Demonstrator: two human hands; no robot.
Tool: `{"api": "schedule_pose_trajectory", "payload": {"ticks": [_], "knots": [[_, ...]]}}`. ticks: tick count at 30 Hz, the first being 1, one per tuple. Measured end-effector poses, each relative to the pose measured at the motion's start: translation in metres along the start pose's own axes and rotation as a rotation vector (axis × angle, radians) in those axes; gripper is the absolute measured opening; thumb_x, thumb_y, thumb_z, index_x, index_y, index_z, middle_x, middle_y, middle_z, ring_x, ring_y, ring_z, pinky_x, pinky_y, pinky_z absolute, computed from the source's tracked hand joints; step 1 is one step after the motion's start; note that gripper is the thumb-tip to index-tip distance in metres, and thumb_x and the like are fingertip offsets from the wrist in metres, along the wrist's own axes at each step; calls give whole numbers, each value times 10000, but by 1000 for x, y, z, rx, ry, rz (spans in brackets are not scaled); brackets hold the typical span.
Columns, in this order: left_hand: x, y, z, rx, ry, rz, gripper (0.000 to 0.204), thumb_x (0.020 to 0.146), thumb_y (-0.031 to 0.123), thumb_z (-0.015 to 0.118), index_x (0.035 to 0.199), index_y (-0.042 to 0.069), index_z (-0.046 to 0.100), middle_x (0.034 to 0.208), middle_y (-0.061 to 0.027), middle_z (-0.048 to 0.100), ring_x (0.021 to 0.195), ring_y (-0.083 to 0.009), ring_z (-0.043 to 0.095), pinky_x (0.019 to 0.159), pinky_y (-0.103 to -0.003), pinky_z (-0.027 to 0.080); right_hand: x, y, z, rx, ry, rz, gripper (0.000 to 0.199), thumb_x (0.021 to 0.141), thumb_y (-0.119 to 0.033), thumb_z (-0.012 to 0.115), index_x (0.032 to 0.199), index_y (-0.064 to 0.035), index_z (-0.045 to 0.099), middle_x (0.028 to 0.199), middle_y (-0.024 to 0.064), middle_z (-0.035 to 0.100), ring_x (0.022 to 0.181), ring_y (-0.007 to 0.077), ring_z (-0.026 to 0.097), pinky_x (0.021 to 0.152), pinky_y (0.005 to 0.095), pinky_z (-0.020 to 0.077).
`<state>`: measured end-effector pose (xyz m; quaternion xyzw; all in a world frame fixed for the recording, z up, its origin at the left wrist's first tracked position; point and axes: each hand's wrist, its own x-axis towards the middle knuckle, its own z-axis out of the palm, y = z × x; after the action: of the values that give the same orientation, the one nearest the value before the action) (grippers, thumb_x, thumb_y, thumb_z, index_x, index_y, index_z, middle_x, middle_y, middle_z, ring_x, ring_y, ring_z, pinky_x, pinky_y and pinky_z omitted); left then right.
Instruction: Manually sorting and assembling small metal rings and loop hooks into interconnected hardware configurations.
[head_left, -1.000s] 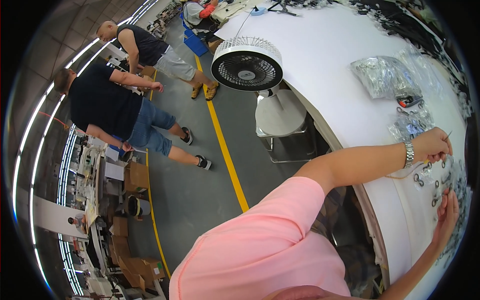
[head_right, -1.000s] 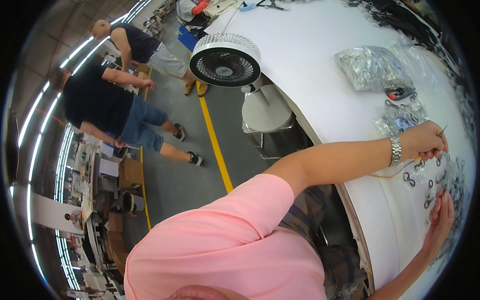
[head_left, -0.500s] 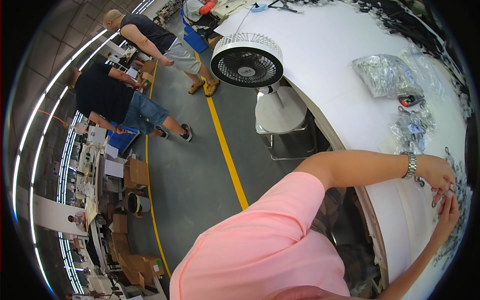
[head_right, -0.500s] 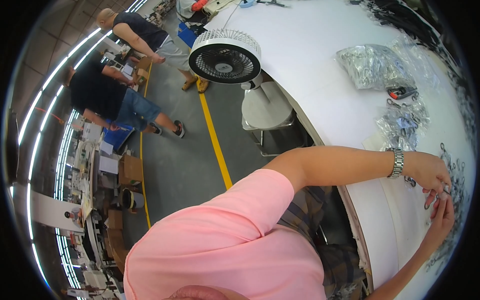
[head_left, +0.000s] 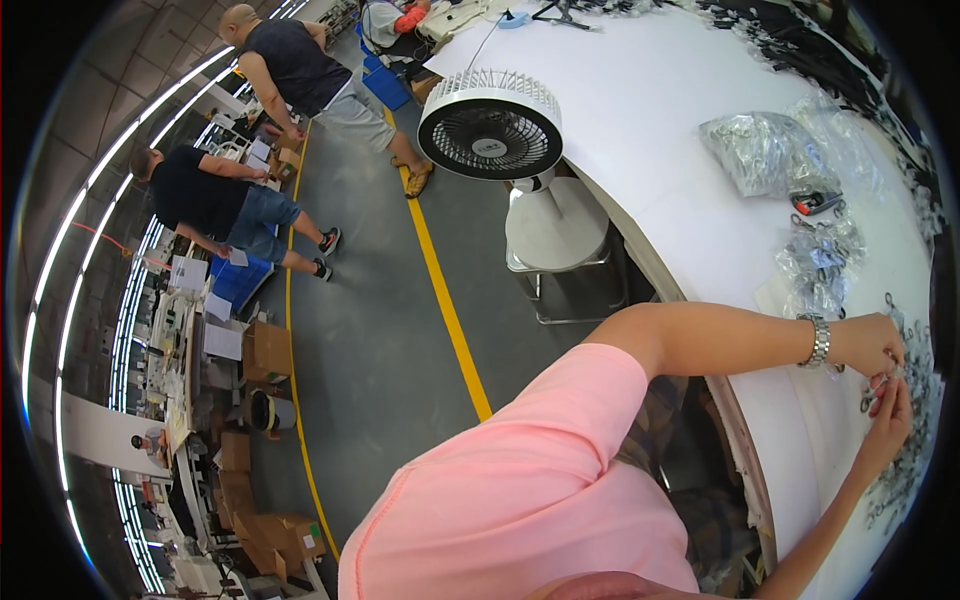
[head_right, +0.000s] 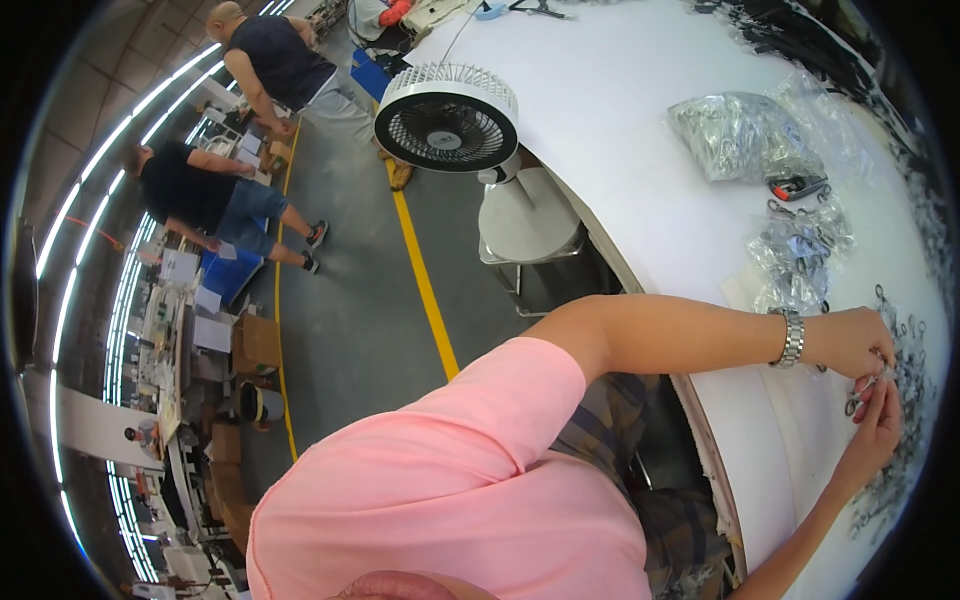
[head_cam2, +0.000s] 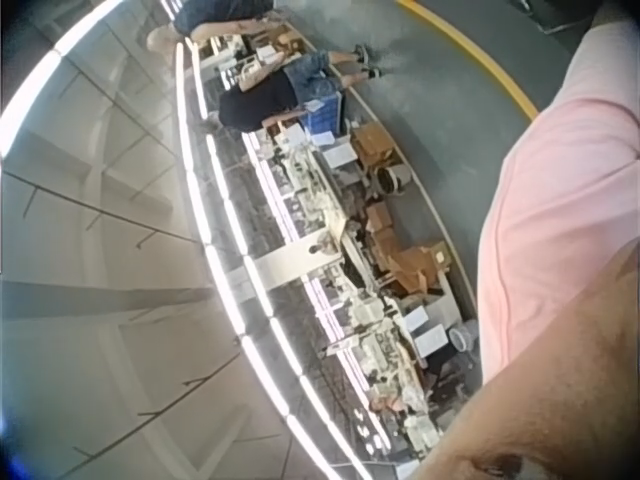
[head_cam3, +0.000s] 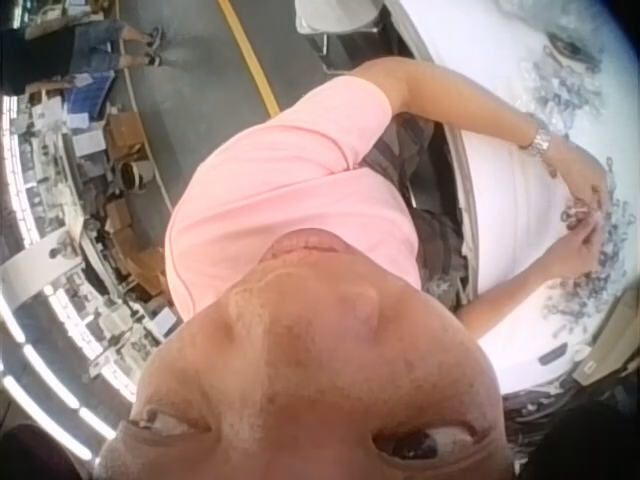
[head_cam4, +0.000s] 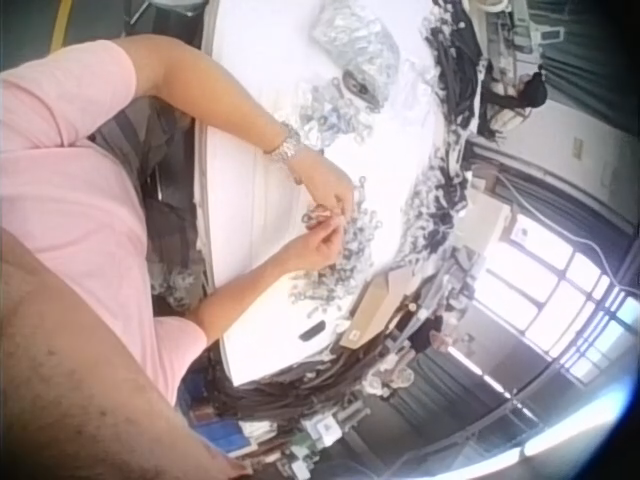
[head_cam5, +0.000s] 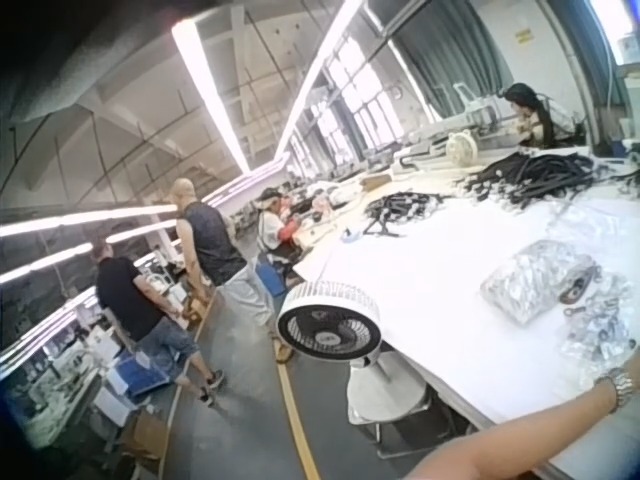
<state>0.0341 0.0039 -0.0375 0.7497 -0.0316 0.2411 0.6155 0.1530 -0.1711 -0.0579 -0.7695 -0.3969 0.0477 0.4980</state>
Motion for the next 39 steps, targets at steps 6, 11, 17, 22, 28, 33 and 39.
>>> {"api": "schedule_pose_trajectory", "payload": {"ticks": [6,11,17,22,28,33,39], "knots": [[11,-16,-19,-488,-281,-219,139,892,75,699,927,-55,735,798,-104,744,662,-154,696,601,-264,559,6,4,0,110,21,-34,247,1074,-235,573,1030,-20,687,813,-42,564,690,36,440,626,204,368],[6,-16,-25,-547,-294,-219,163,895,64,712,985,-70,733,823,-117,750,688,-154,704,627,-255,564,-3,-12,5,144,39,-23,230,1070,-224,577,1041,-21,681,826,-49,559,709,41,450,650,205,372],[8,25,-16,-288,-315,-93,240,903,139,716,1071,-22,773,843,-82,773,684,-78,673,638,-233,550,-9,-11,-42,88,159,13,248,1069,-210,581,1129,-2,703,865,-38,599,720,39,480,652,190,395],[-6,34,-72,-209,21,-196,235,955,166,659,1092,18,780,779,-2,672,601,-38,507,528,-194,407,24,-47,-27,-14,478,-219,458,1013,-202,649,1394,29,543,1298,154,659,1162,234,652,1021,346,490],[8,28,-87,-571,517,-74,201,1002,60,558,1049,-51,719,758,-36,641,556,-45,496,472,-179,371,-3,-90,-10,-714,348,-538,368,921,-148,691,1279,-78,640,1359,161,604,1266,365,555,1084,439,434],[-8,43,-82,-319,619,-4,201,1015,87,562,1080,-32,712,764,9,627,596,-30,491,512,-174,378,-1,-80,44,-627,-121,-626,233,899,-92,684,1129,-61,707,1176,98,691,1102,309,641,939,431,517],[-38,41,-90,-23,600,-27,202,998,95,566,1005,-19,733,705,2,636,547,-39,482,490,-203,367,28,-68,61,-789,-345,-613,150,875,-91,689,1016,-42,706,1017,68,691,969,289,654,812,416,534]]}}
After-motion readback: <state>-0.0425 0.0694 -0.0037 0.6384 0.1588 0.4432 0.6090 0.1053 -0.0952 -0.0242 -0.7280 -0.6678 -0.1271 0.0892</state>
